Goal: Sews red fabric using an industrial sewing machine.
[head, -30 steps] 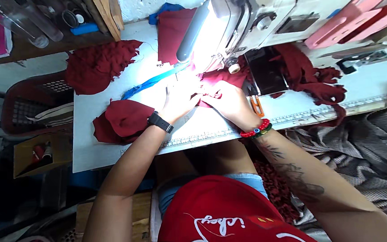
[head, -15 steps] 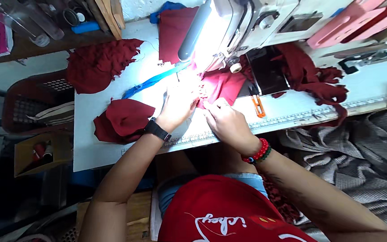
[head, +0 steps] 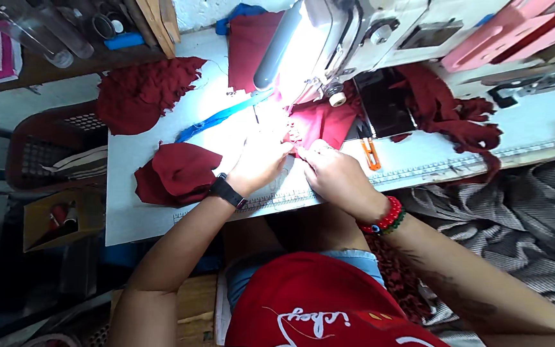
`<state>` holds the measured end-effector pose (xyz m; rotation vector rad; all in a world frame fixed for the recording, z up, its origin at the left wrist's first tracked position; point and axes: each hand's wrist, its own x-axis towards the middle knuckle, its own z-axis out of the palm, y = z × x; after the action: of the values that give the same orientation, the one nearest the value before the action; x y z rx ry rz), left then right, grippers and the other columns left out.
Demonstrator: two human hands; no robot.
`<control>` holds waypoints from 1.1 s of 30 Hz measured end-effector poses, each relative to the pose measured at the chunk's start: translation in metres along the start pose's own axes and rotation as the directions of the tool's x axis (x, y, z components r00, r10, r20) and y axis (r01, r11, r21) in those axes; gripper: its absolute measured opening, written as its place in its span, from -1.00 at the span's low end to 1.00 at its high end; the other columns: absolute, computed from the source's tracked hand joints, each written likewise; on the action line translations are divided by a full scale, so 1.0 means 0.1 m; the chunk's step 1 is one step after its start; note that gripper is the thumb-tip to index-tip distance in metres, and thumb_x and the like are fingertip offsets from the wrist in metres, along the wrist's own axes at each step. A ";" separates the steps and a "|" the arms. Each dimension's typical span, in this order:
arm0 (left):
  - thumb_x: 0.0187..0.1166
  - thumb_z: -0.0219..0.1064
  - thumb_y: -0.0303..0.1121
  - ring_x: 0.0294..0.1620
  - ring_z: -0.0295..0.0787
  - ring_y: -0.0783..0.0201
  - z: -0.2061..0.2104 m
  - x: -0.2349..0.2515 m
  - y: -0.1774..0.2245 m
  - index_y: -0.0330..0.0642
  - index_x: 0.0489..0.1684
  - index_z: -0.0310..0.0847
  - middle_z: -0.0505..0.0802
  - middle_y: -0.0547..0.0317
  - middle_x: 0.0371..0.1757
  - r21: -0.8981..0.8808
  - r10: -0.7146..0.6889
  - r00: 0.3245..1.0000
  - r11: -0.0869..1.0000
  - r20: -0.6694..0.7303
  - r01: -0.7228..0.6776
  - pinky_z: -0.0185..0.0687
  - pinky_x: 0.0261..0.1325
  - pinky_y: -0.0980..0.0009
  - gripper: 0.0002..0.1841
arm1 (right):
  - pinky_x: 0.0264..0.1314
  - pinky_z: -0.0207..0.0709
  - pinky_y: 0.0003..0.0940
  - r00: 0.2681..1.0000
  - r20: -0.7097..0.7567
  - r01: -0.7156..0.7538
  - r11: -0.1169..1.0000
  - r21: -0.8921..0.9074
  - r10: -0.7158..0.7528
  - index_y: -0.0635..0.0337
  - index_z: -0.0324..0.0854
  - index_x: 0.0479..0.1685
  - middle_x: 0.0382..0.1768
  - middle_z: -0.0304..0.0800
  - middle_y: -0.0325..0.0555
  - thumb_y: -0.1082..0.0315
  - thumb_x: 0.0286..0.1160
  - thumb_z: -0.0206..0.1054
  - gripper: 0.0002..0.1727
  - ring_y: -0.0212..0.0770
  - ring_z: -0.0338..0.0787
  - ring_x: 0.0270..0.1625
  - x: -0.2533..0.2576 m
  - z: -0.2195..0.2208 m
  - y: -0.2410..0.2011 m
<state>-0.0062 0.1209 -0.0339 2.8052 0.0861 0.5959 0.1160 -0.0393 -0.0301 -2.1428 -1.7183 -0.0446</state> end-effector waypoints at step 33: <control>0.67 0.29 -0.29 0.07 0.81 0.26 0.17 0.18 -0.19 -0.08 -0.16 0.89 0.91 0.17 -0.08 -0.346 -0.223 0.975 0.914 0.007 0.212 0.62 0.25 0.09 -0.79 | -0.53 0.48 -0.29 0.907 0.214 -0.420 0.757 0.501 0.362 0.16 0.76 -0.20 -0.59 0.67 -0.10 0.23 0.69 0.30 -0.78 -0.24 0.60 -0.62 0.02 -0.20 0.22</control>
<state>0.0174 0.1366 -0.0472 2.4049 0.2699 0.5433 0.1415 -0.0477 -0.0171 -2.0288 -1.1011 0.6090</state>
